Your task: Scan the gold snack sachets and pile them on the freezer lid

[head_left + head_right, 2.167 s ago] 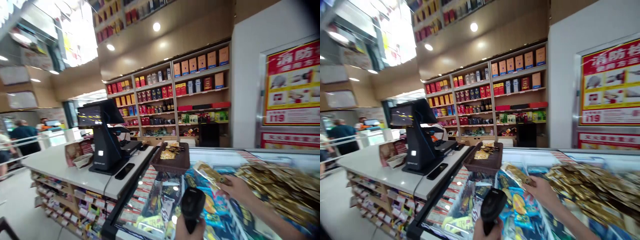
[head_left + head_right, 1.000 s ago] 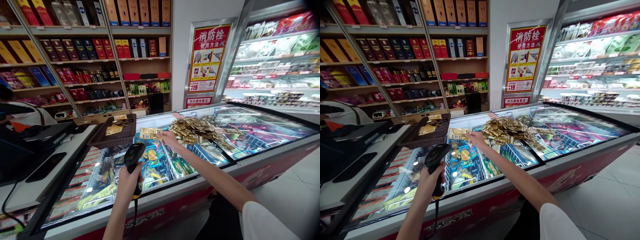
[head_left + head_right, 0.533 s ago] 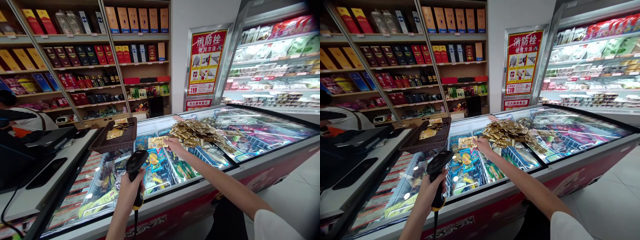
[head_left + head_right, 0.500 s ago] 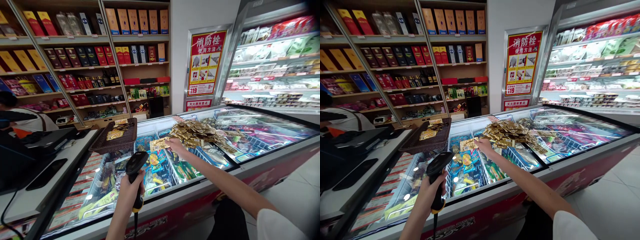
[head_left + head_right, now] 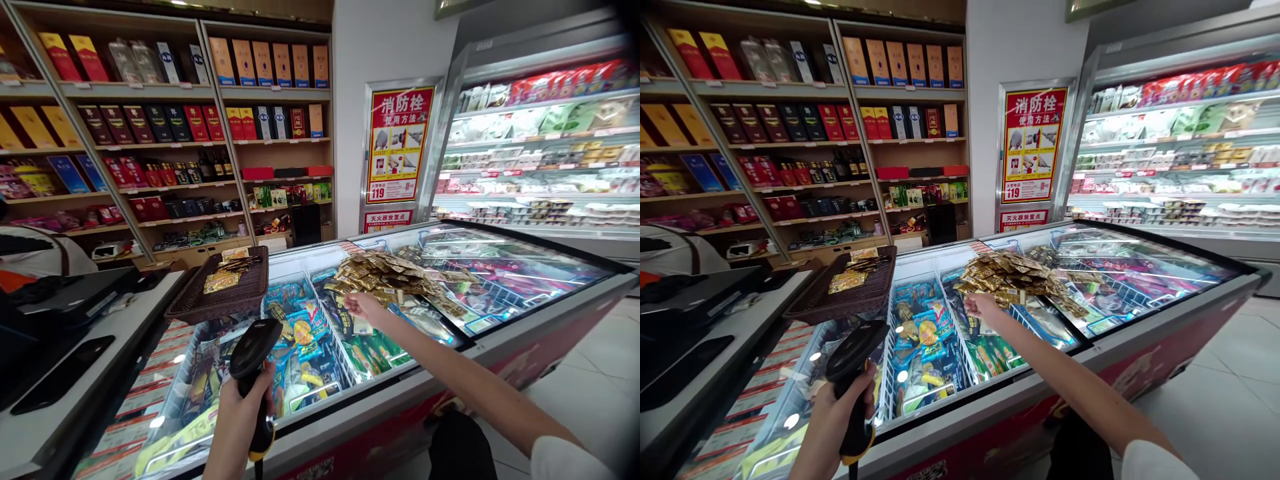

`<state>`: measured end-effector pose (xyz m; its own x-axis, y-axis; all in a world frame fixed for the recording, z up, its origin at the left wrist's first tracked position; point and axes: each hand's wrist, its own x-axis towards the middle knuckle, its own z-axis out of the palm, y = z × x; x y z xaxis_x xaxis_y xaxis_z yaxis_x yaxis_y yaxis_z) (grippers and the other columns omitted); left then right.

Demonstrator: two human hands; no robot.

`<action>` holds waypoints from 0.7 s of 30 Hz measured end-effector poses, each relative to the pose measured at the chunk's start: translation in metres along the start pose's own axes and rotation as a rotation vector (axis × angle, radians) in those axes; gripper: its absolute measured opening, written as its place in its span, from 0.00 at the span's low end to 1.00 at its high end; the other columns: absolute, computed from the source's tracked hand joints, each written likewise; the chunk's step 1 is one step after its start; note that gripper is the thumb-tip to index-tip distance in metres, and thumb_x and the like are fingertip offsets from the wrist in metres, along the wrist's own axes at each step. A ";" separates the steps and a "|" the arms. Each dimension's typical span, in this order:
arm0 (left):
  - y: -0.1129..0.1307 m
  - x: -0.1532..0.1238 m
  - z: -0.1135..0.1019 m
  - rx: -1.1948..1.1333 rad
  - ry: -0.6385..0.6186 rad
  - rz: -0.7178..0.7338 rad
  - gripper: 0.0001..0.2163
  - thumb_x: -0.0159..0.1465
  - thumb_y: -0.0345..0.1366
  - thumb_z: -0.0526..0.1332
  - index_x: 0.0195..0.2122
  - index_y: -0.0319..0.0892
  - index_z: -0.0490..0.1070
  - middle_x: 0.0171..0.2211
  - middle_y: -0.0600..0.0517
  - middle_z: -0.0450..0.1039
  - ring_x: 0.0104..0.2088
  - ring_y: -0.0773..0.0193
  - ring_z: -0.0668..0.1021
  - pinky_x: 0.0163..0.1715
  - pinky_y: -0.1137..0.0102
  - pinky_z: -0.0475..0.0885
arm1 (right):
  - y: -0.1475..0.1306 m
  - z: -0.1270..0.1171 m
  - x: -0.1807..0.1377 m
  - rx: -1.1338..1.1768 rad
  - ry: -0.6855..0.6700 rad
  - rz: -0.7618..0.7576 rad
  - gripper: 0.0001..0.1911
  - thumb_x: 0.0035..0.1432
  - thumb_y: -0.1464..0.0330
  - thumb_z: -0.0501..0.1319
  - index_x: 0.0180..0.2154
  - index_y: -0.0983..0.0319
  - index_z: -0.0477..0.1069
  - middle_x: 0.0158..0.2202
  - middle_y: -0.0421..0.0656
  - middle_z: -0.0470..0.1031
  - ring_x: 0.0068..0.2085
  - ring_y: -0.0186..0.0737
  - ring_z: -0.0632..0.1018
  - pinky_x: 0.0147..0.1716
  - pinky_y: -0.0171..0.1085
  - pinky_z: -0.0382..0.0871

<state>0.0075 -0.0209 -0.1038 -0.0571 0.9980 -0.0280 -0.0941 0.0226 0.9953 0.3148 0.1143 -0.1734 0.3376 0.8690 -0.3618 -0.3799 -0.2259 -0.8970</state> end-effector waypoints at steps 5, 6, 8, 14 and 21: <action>0.000 -0.001 -0.010 0.015 -0.005 -0.014 0.16 0.52 0.46 0.72 0.29 0.40 0.73 0.15 0.59 0.65 0.15 0.68 0.68 0.17 0.73 0.63 | 0.022 0.035 -0.008 -0.165 -0.144 -0.123 0.07 0.62 0.70 0.62 0.31 0.62 0.75 0.28 0.42 0.79 0.28 0.35 0.79 0.32 0.34 0.74; 0.000 -0.001 -0.014 0.014 0.000 -0.015 0.16 0.52 0.47 0.72 0.29 0.40 0.73 0.15 0.59 0.65 0.15 0.68 0.69 0.17 0.73 0.64 | 0.021 0.045 -0.010 -0.210 -0.195 -0.142 0.06 0.61 0.70 0.62 0.31 0.63 0.76 0.28 0.43 0.79 0.28 0.35 0.79 0.31 0.33 0.73; -0.002 -0.001 -0.022 0.007 0.008 -0.027 0.17 0.51 0.48 0.73 0.30 0.40 0.73 0.15 0.59 0.65 0.15 0.68 0.69 0.17 0.73 0.64 | 0.020 0.069 -0.013 -0.295 -0.290 -0.183 0.07 0.60 0.69 0.63 0.30 0.62 0.76 0.28 0.43 0.80 0.28 0.36 0.79 0.29 0.33 0.72; -0.002 0.004 -0.042 -0.016 0.064 -0.093 0.18 0.52 0.49 0.73 0.31 0.40 0.74 0.15 0.59 0.65 0.15 0.68 0.69 0.18 0.73 0.64 | 0.029 0.165 -0.008 -0.420 -0.460 -0.369 0.06 0.59 0.67 0.64 0.31 0.62 0.77 0.28 0.43 0.80 0.27 0.38 0.79 0.28 0.33 0.72; -0.004 0.019 -0.068 -0.005 0.153 -0.104 0.21 0.50 0.53 0.74 0.33 0.40 0.75 0.15 0.58 0.66 0.15 0.67 0.70 0.18 0.72 0.66 | 0.029 0.299 0.054 -0.800 -0.458 -0.811 0.10 0.65 0.66 0.60 0.37 0.60 0.80 0.37 0.46 0.83 0.38 0.43 0.83 0.40 0.35 0.72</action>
<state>-0.0604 -0.0063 -0.1146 -0.1970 0.9696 -0.1451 -0.1123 0.1247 0.9858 0.0645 0.2863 -0.1427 -0.1652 0.9216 0.3512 0.4892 0.3858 -0.7822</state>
